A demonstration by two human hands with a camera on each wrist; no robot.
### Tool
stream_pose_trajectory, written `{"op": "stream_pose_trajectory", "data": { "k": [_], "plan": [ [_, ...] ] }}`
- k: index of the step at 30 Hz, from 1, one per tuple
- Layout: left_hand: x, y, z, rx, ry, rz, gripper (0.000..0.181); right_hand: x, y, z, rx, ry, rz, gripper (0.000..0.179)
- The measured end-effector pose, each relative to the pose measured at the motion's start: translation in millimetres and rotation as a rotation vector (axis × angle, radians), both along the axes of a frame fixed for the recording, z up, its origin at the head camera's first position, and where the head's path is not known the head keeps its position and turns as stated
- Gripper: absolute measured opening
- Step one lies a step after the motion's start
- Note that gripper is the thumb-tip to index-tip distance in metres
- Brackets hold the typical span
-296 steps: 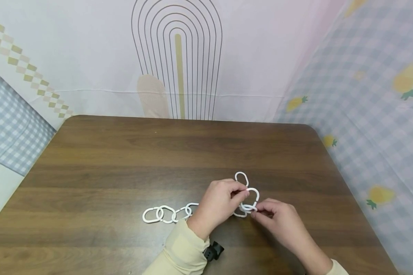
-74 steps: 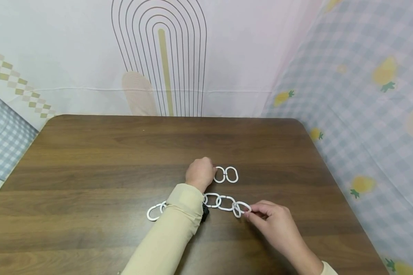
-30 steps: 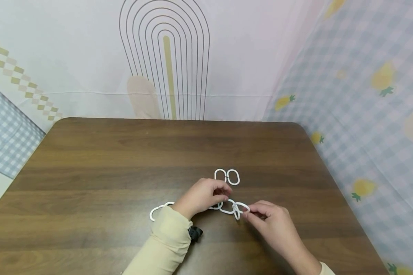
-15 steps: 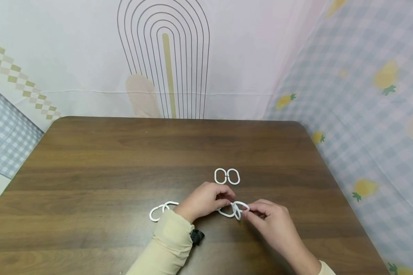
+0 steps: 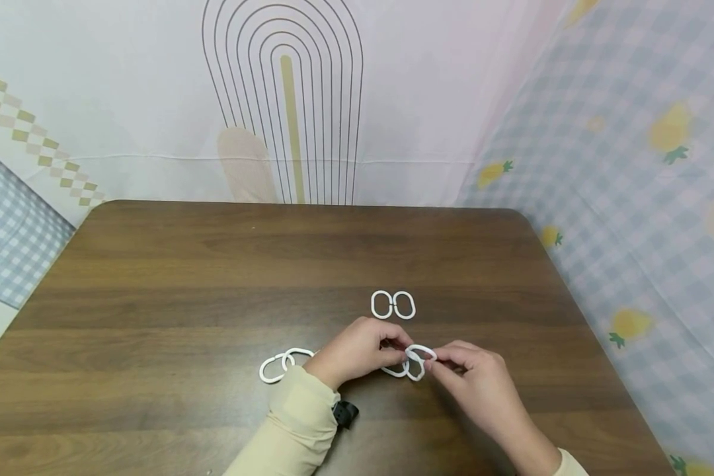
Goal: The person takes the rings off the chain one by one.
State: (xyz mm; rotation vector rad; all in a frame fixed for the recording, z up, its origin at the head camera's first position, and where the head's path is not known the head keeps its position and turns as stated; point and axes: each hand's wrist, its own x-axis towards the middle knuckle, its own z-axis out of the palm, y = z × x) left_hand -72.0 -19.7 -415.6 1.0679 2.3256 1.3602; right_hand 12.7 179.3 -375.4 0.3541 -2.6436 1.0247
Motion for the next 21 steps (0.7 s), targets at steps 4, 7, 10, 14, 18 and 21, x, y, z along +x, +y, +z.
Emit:
{"op": "stream_pose_trajectory", "data": {
  "k": [4,7,10,14,18,21],
  "plan": [
    [0.9,0.5,0.6,0.002,0.015,0.010,0.008,-0.6,0.4,0.6,-0.001,-0.001,-0.007,0.017],
    [1.6,0.4,2.1,-0.003,0.021,0.017,0.007,-0.4,0.7,0.0,0.000,0.006,-0.011,0.018],
    [2.1,0.4,3.6,-0.006,0.023,0.021,0.007,0.5,0.9,-0.8,-0.012,0.005,-0.013,0.019],
    [2.6,0.6,4.0,-0.005,0.021,0.026,0.006,1.7,1.1,-0.9,-0.022,0.001,-0.013,0.020],
    [3.2,0.0,5.3,0.002,0.016,0.028,0.005,2.8,1.5,0.1,-0.022,0.001,-0.012,0.021],
    [3.8,-1.0,7.7,0.006,0.016,0.031,0.004,3.9,1.8,0.7,-0.019,0.003,-0.011,0.022]
  ]
}}
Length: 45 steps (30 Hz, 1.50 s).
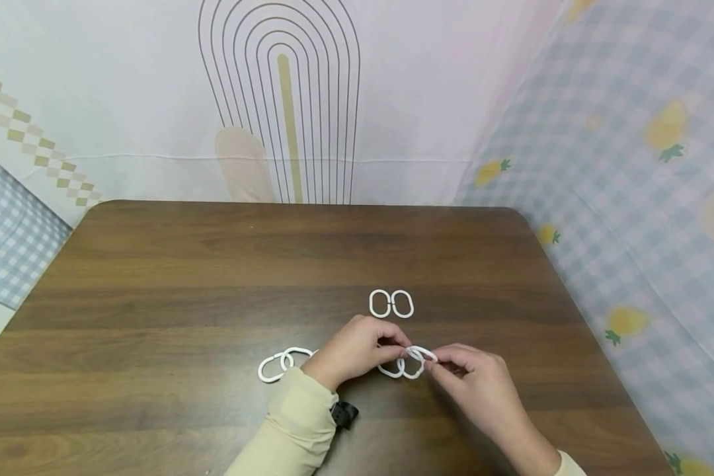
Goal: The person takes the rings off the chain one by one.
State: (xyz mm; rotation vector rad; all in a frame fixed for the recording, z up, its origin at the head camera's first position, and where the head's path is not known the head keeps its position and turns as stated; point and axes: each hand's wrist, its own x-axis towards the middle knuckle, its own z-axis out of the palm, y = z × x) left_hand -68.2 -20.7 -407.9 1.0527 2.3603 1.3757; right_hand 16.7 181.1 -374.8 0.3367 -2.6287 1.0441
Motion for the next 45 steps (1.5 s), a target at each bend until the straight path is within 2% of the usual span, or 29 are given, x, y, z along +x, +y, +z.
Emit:
{"op": "stream_pose_trajectory", "data": {
  "k": [11,35,45],
  "plan": [
    [-2.0,-3.6,5.8,-0.007,0.009,0.021,0.005,3.1,1,-2.3,0.044,0.033,0.015,0.025],
    [-5.8,-10.9,11.4,0.009,0.001,0.045,0.006,6.5,2,-5.5,0.043,0.015,0.016,0.023],
    [-5.7,-12.8,11.6,0.027,-0.058,0.048,0.006,7.4,3,-6.3,0.023,0.023,0.025,0.024]
  ]
}}
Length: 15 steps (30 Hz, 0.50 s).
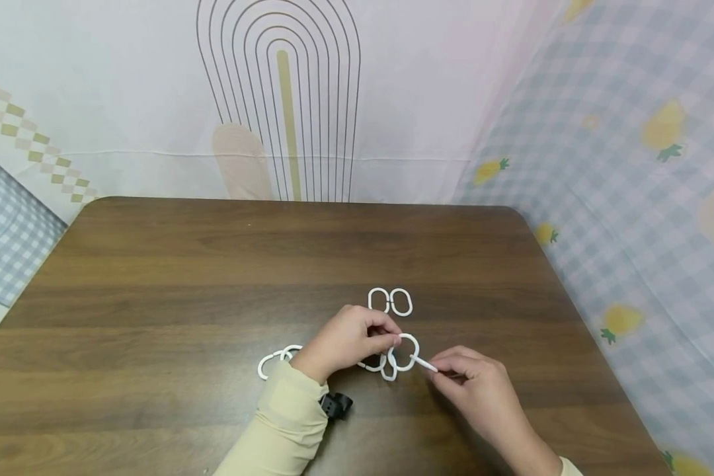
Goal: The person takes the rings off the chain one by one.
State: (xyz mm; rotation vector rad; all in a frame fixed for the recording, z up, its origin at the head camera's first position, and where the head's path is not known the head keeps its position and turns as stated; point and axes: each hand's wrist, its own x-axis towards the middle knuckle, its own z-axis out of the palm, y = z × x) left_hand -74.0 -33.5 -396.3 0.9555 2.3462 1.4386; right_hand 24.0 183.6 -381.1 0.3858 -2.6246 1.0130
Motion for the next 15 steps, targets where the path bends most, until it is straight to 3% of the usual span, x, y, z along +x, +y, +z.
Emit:
{"op": "stream_pose_trajectory", "data": {
  "k": [15],
  "plan": [
    [1.6,1.6,-0.1,0.044,-0.093,-0.020,0.006,3.2,2.2,3.8,-0.034,-0.009,-0.004,0.024]
  ]
}}
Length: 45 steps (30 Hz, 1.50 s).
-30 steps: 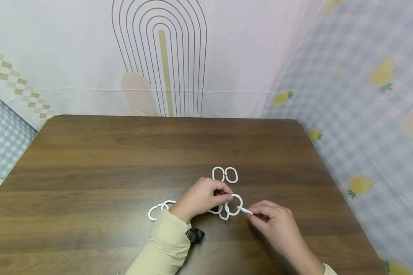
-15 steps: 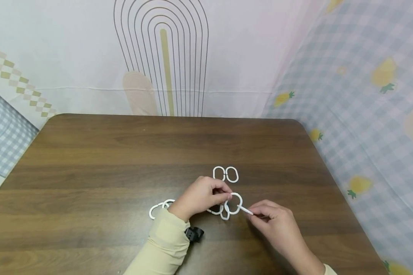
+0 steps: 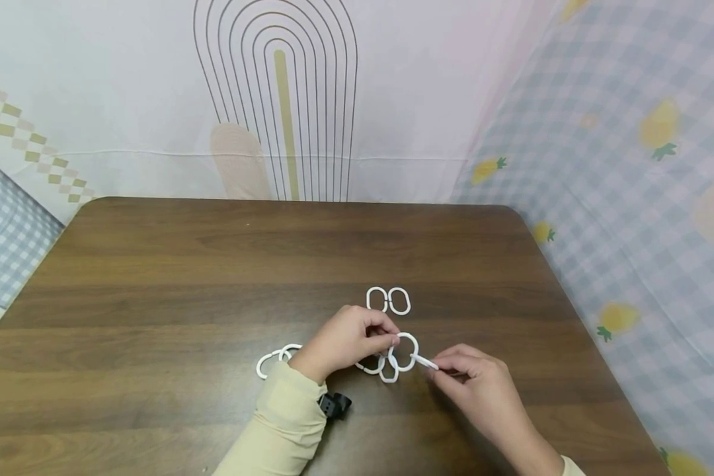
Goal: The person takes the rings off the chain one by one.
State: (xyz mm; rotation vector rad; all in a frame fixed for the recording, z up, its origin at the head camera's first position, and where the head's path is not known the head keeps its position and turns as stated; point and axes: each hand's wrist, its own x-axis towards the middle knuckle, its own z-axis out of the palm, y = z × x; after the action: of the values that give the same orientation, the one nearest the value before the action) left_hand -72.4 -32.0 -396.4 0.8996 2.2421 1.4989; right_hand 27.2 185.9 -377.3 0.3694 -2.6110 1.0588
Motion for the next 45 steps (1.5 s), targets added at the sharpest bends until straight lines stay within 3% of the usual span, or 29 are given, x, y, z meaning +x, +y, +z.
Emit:
{"op": "stream_pose_trajectory", "data": {
  "k": [5,11,20,27,33,41,45],
  "plan": [
    [-1.1,0.3,0.7,0.032,-0.039,-0.010,0.006,-0.5,1,1.1,0.004,0.003,-0.006,0.023],
    [-2.0,0.6,1.3,0.030,-0.033,-0.009,0.006,-0.8,1,2.3,0.014,-0.001,-0.017,0.024],
    [-1.6,1.8,0.2,0.073,-0.116,-0.011,0.005,-1.4,3,3.1,0.034,0.009,-0.022,0.025],
    [-3.1,1.1,-1.8,0.075,-0.121,-0.016,0.007,-1.9,5,4.0,0.045,0.003,-0.014,0.021],
    [-7.9,-7.4,-2.4,0.093,-0.137,0.041,0.006,-3.1,12,5.4,0.049,-0.026,-0.063,0.022],
    [-9.7,-12.8,0.1,0.115,-0.197,0.056,0.010,-13.2,16,4.5,0.049,-0.119,-0.143,0.017],
    [-10.3,-13.3,-1.1,0.111,-0.205,0.058,0.010,-22.7,17,3.4,0.067,-0.120,-0.118,0.012]
  ]
}}
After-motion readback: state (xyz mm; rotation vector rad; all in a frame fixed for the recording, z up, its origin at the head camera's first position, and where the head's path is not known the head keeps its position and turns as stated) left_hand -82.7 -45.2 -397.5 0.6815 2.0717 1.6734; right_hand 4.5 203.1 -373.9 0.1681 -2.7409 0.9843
